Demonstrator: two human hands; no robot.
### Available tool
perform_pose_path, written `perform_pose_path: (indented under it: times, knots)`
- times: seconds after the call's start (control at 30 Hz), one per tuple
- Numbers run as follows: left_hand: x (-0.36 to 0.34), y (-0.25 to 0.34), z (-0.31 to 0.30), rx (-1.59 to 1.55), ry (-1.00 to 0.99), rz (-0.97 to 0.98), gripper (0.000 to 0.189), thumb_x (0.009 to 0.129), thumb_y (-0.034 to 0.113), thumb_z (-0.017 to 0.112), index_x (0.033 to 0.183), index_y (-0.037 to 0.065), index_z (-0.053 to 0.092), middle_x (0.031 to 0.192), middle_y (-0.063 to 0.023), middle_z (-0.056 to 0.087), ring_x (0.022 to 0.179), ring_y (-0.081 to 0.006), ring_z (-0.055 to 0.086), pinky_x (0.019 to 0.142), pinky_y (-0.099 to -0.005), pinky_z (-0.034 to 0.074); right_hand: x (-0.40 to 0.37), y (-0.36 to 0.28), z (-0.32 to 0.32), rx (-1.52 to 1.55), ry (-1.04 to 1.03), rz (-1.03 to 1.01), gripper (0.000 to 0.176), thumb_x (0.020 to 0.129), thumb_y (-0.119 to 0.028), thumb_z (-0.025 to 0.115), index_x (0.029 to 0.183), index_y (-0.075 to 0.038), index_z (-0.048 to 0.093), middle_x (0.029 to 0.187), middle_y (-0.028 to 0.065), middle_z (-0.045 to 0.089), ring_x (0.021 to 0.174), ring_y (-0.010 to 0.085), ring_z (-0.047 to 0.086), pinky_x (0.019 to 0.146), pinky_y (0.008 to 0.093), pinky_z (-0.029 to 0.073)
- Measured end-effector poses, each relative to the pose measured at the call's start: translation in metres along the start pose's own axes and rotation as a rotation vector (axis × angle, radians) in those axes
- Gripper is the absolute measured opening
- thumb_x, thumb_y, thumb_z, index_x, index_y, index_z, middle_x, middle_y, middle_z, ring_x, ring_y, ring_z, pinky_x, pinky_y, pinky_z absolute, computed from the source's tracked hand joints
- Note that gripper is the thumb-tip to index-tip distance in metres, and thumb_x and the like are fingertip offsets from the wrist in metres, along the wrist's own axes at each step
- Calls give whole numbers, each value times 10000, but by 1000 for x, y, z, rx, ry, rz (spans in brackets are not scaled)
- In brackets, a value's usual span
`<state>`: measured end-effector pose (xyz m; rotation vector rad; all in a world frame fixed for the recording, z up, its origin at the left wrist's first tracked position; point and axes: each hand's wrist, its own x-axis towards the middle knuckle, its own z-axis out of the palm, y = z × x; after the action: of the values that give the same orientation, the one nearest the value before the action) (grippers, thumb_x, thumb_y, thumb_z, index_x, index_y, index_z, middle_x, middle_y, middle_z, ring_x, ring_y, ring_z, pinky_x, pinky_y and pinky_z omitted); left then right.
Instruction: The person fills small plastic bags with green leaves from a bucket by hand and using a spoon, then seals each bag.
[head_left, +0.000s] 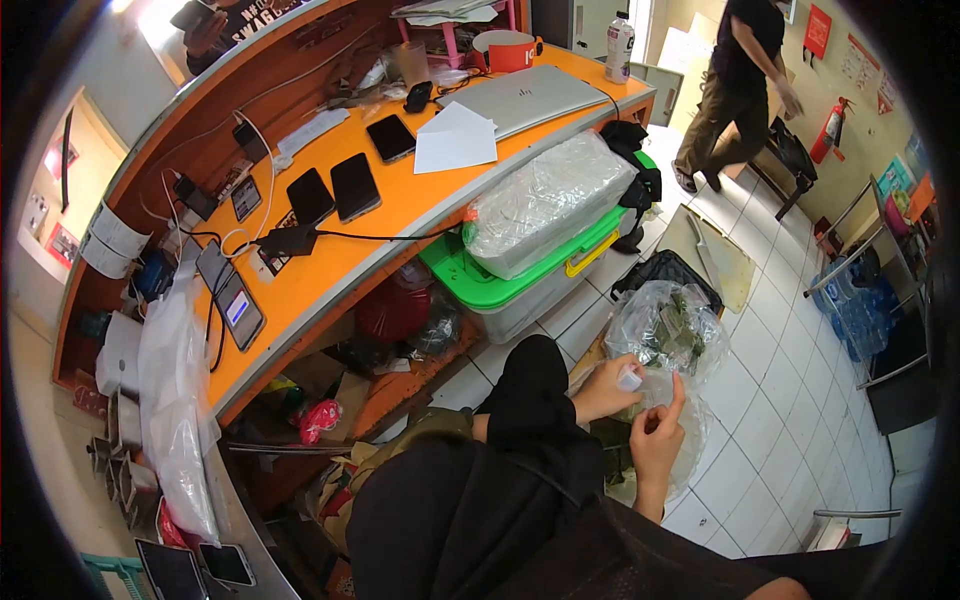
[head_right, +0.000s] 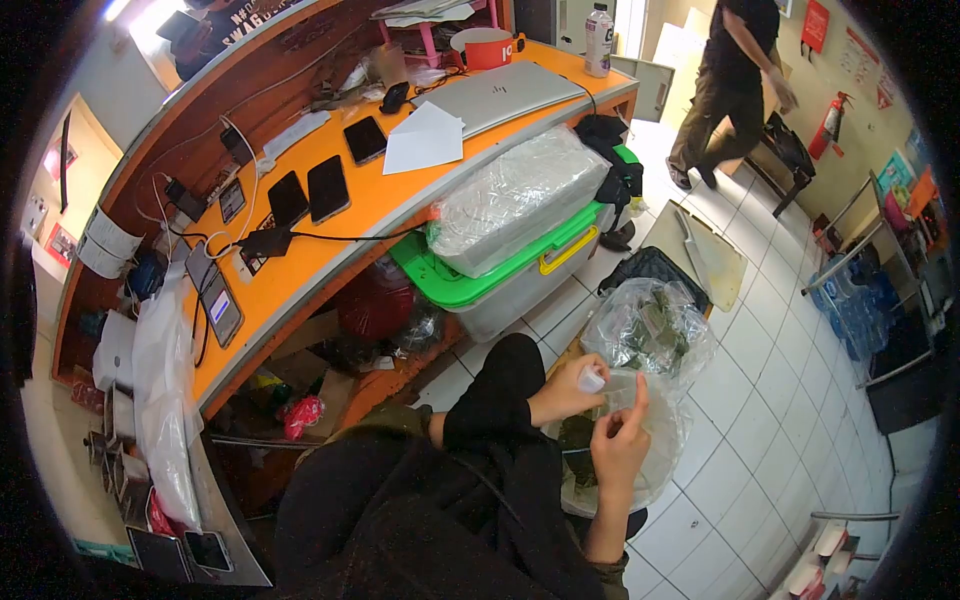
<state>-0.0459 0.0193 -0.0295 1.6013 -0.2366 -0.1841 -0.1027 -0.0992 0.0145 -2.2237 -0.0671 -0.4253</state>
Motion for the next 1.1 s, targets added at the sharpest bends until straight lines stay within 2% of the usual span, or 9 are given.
perform_pose_path:
  times: [0.27, 0.43, 0.6, 0.8, 0.87, 0.93, 1.0, 1.07, 1.1]
  knots:
    - [-1, 5, 0, -46, 63, 126, 241, 611, -33, 579, 828, 33, 499, 774, -35, 511, 775, -130, 507, 699, -247, 394, 2, -3, -1, -13, -27, 14, 675, 649, 14, 503, 1287, -110, 320, 477, 60, 460, 417, 161, 469, 442, 270, 363]
    - [-8, 22, 3, 73, 113, 440, 256, 596, -66, 569, 827, 18, 497, 770, -67, 511, 765, -176, 527, 693, -264, 405, 11, -4, -2, -118, 15, 105, 669, 648, -11, 518, 1276, -140, 329, 440, 46, 439, 389, 157, 448, 442, 285, 356]
    - [-10, 26, 2, -22, 109, 425, 260, 598, -67, 568, 833, 21, 501, 782, -67, 508, 755, -187, 524, 680, -275, 410, 7, 3, 9, -86, 17, -7, 668, 639, -4, 532, 1268, -128, 341, 455, 39, 428, 398, 190, 457, 443, 312, 367]
    - [-8, 25, -5, 147, 107, 421, 233, 621, -59, 564, 831, 28, 514, 794, -41, 508, 777, -146, 516, 702, -260, 411, 7, -1, -7, 18, 56, 243, 647, 662, -19, 562, 1265, -121, 350, 511, 53, 476, 474, 220, 517, 472, 338, 394]
    - [-5, 16, 8, 107, 182, 448, 228, 610, -49, 561, 821, 26, 513, 763, -92, 523, 749, -217, 546, 683, -286, 421, 4, -1, -8, -77, 142, 223, 571, 677, -74, 609, 1204, -115, 392, 521, 63, 500, 496, 245, 545, 473, 353, 411]
    - [-9, 10, 22, 146, 150, 405, 220, 631, -32, 600, 827, 36, 526, 763, -76, 527, 744, -203, 537, 686, -283, 420, -4, 7, -11, -142, 198, 273, 421, 700, -168, 628, 1078, -111, 454, 576, 84, 542, 525, 284, 557, 482, 385, 422]
    - [-20, 22, 35, 159, 48, 296, 210, 686, 35, 679, 835, 45, 532, 775, -47, 533, 720, -146, 509, 660, -260, 420, -19, 23, -10, -204, 323, 138, 121, 677, -124, 601, 758, -72, 528, 674, 124, 552, 602, 305, 554, 524, 388, 430]
    - [-25, 44, 54, 67, -1, 242, 251, 678, 7, 666, 877, 18, 513, 781, -40, 515, 720, -144, 503, 654, -248, 424, -28, 23, -13, -77, 404, 173, 107, 652, -145, 604, 697, -72, 541, 682, 118, 552, 645, 305, 555, 571, 397, 435]
    - [-14, 22, 57, 104, -33, 421, 252, 666, -45, 611, 890, 4, 505, 773, -53, 509, 710, -151, 502, 650, -261, 428, -33, 23, -16, -53, 471, 140, 114, 650, -142, 601, 712, -65, 543, 661, 106, 542, 636, 298, 553, 566, 391, 435]
